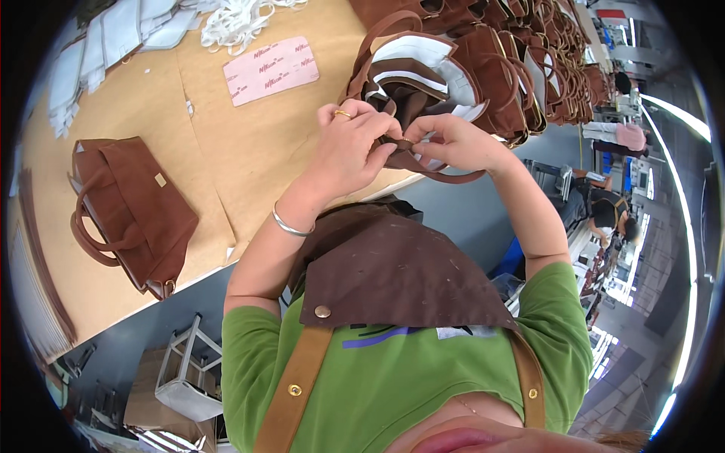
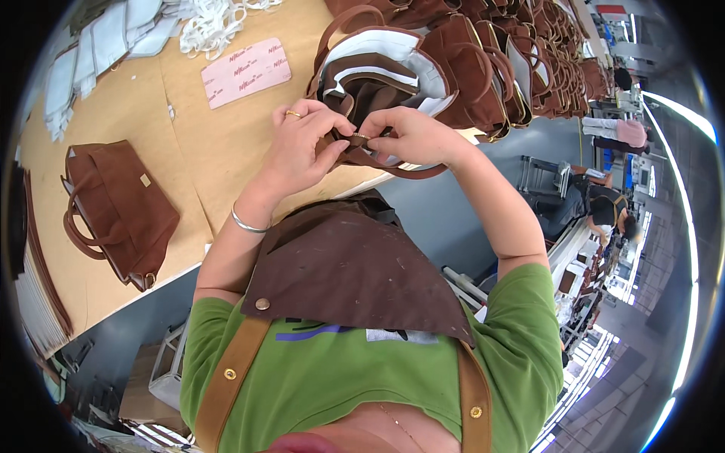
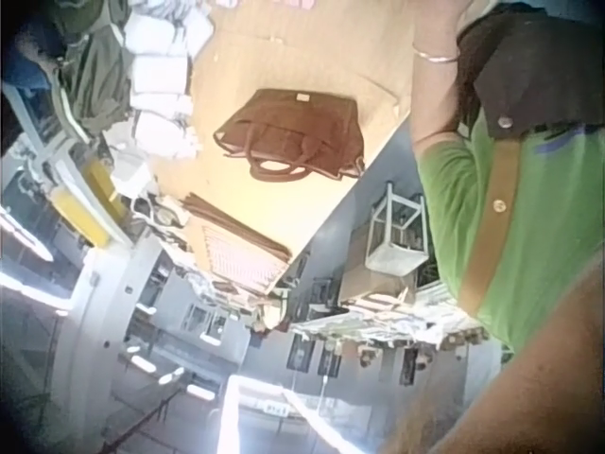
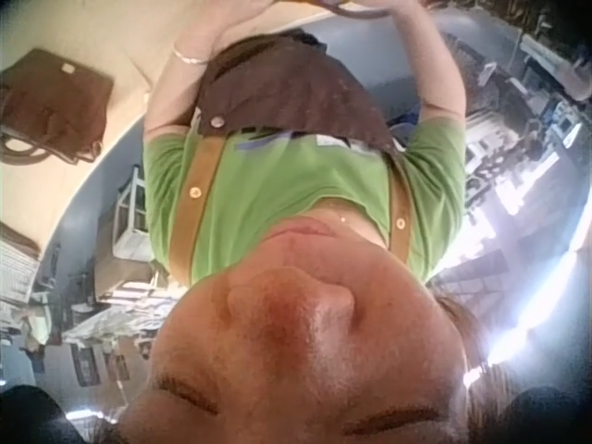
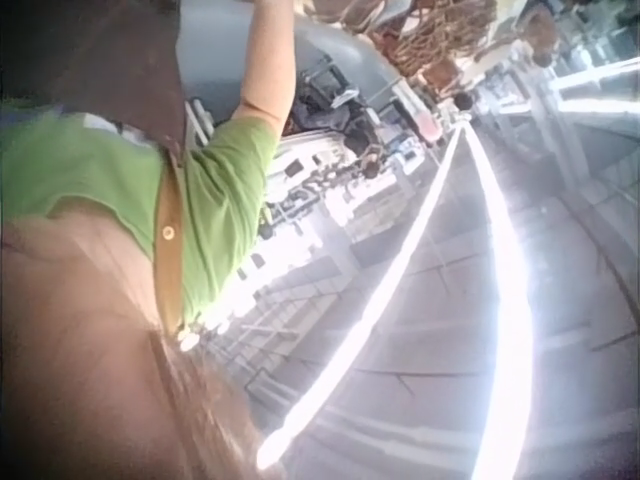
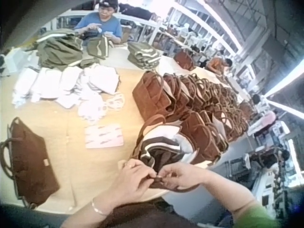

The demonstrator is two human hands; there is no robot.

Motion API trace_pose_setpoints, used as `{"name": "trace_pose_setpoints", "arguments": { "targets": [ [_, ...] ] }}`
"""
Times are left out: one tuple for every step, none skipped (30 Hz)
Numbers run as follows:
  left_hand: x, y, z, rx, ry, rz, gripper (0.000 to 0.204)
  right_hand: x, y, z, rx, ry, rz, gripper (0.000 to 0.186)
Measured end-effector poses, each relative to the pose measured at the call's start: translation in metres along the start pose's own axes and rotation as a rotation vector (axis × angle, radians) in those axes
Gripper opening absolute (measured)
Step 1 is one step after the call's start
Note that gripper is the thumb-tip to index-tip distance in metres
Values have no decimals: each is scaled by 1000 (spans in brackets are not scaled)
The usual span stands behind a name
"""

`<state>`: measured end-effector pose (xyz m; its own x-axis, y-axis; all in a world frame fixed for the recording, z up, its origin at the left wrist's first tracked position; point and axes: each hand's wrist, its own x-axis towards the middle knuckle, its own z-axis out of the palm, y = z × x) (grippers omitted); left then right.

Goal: Inspecting and finishing the zippers and hardware on leather bags.

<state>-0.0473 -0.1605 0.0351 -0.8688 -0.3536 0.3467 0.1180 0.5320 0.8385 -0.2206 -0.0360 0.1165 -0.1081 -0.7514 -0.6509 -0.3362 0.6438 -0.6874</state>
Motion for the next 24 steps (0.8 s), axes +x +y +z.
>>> {"name": "trace_pose_setpoints", "arguments": {
  "targets": [
    [0,0,0,32,-50,-28,19,3,4,3,-2,39,-38,15],
    [-2,0,1,29,-51,-27,19,3,3,2,0,41,-34,15],
    [-4,1,3,19,-4,-24,20,2,-4,2,5,63,1,15],
    [-5,3,5,18,43,-20,20,1,-6,3,12,84,27,14],
    [-7,4,9,23,41,-21,20,1,-5,4,15,84,23,14],
    [-8,4,13,29,103,-19,21,2,-3,4,-13,104,4,14],
    [-8,3,15,29,166,-17,21,4,-3,4,-43,125,-9,15],
    [-8,2,15,29,164,-17,21,5,-4,5,-41,126,-9,15],
    [-8,1,15,25,170,-13,20,5,-5,5,-69,155,-14,15],
    [-8,1,15,21,177,-9,20,6,-5,5,-98,184,-18,16],
    [-6,0,13,22,176,-8,20,6,-5,5,-97,185,-19,16],
    [-3,-1,10,-17,151,-23,19,6,-4,5,-59,172,-29,16],
    [0,-1,7,-57,129,-40,18,6,-4,5,-22,156,-39,16],
    [4,0,3,-56,130,-40,18,5,-6,6,-23,155,-39,16],
    [8,0,-1,-30,55,-30,17,3,-10,7,-26,160,-19,16],
    [12,0,-4,-5,-21,-18,17,2,-12,8,-29,167,2,16],
    [16,-1,-6,-4,-20,-18,17,3,-10,8,-29,167,1,16],
    [19,-3,-9,49,-56,-21,15,4,-7,9,-3,150,-17,16],
    [21,-4,-10,100,-94,-24,13,4,-5,9,24,135,-34,16],
    [22,-5,-9,100,-95,-22,13,5,-5,8,25,137,-33,16],
    [22,-6,-9,142,-69,21,11,5,-6,7,-1,136,-44,16],
    [23,-6,-9,183,-44,64,9,5,-6,7,-26,135,-55,17],
    [23,-7,-9,182,-45,65,9,5,-6,7,-24,136,-54,17],
    [23,-9,-8,187,-52,61,7,5,-7,7,17,128,-29,18]
  ]
}}
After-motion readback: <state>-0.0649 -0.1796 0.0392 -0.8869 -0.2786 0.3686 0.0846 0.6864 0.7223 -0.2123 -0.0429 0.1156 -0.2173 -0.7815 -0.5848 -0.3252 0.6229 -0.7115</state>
